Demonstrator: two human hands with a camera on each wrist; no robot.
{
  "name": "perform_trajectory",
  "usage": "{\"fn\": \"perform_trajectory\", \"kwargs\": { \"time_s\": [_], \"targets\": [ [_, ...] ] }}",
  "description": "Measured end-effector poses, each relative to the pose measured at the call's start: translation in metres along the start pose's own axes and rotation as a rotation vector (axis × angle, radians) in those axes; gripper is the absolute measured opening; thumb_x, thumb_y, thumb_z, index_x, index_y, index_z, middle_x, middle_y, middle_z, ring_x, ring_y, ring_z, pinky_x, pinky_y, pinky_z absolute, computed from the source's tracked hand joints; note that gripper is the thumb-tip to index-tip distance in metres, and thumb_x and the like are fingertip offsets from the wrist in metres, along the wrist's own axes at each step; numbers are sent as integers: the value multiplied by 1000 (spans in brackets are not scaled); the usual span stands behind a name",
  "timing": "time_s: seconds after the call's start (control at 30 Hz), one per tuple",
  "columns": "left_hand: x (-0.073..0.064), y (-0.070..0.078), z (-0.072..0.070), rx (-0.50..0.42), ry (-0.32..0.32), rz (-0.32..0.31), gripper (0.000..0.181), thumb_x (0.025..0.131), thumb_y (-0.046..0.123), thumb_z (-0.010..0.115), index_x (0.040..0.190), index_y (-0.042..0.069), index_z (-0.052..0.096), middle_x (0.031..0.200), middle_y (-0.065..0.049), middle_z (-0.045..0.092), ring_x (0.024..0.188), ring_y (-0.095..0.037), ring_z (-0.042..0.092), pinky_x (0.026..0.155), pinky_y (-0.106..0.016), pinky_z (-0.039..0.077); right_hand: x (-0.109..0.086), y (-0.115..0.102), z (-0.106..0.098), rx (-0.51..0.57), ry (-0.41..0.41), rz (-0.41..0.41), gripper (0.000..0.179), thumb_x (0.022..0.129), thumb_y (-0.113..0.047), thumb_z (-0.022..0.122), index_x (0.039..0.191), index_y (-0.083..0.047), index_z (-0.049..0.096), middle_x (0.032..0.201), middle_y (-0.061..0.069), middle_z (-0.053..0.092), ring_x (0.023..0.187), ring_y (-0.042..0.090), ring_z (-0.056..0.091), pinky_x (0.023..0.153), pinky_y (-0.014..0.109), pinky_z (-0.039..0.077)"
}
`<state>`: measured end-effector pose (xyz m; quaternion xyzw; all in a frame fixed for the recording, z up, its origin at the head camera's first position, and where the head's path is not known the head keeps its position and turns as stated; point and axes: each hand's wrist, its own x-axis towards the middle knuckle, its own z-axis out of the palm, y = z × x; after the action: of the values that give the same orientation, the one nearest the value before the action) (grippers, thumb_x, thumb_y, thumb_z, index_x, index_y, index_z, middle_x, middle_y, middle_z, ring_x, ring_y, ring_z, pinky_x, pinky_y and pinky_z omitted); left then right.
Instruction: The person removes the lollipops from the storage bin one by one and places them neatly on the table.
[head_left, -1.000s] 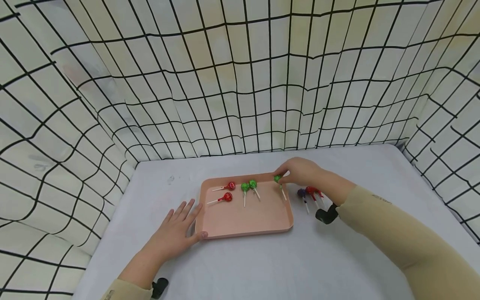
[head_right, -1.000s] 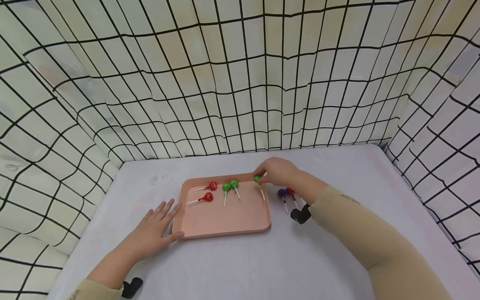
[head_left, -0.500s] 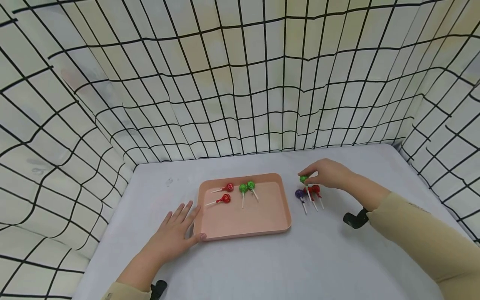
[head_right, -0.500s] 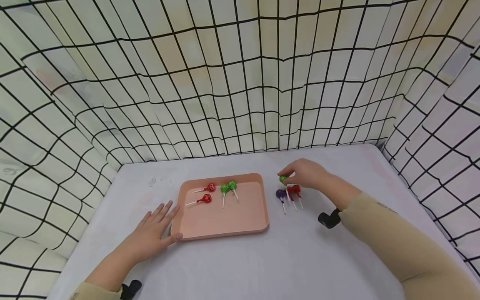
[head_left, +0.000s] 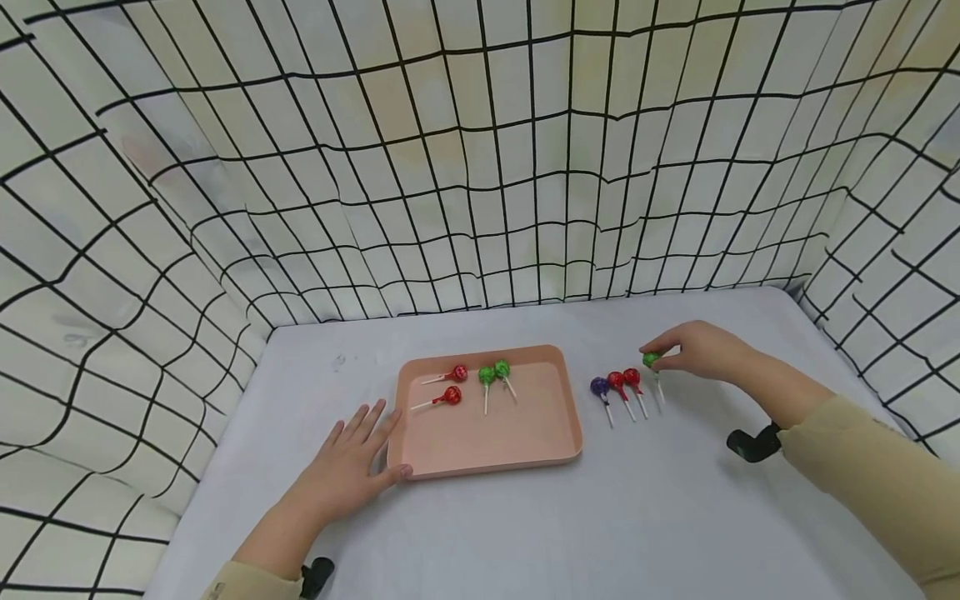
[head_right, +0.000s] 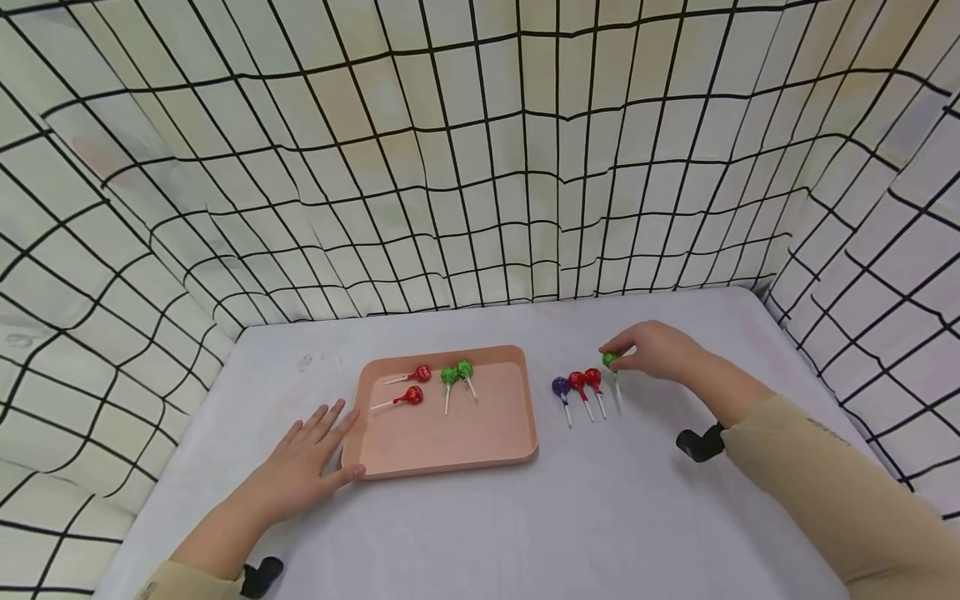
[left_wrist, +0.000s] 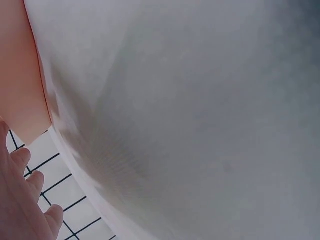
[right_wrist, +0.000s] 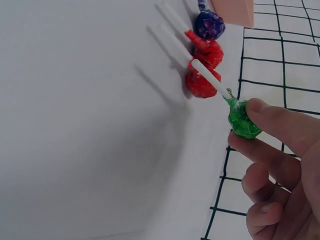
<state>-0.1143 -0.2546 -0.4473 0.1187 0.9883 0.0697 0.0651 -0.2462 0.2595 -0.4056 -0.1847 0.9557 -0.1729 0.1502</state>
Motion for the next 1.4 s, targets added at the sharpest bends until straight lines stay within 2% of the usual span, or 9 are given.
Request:
{"fn": "perform_trajectory", "kwargs": {
  "time_s": [0.47, 0.77, 1.1, 1.4],
  "targets": [
    [-1, 0, 1, -3, 17, 3, 90, 87, 64, 61, 158, 18, 29, 163, -13, 21, 149, -39, 16, 117, -63, 13, 10, 14, 17, -14, -42, 26, 33, 90, -23, 74, 122, -13, 72, 125, 12, 67, 122, 39, 55, 101, 59, 44],
    [-1, -3, 5, 2, 22, 10, 91, 87, 69, 58, 158, 20, 29, 164, -11, 21, 149, -38, 17, 117, -63, 14, 13, 11, 25, -34, -45, 10, 32, 90, -23, 74, 120, -13, 73, 123, 11, 68, 119, 37, 57, 99, 57, 46],
    [-1, -3, 4, -2, 24, 9, 91, 87, 69, 57, 158, 20, 29, 164, -11, 21, 149, -38, 17, 117, -63, 13, 12, 9, 22, -37, -57, 9, 38, 91, -25, 73, 127, -13, 69, 115, 8, 71, 117, 36, 58, 97, 56, 48],
    [-1, 0, 0, -7, 8, 9, 92, 86, 70, 57, 158, 20, 28, 164, -12, 20, 149, -39, 16, 117, -63, 13, 9, 10, 14, -22, -32, 17, 41, 92, -29, 72, 131, -14, 67, 117, 10, 69, 118, 38, 56, 95, 57, 49]
  ]
}}
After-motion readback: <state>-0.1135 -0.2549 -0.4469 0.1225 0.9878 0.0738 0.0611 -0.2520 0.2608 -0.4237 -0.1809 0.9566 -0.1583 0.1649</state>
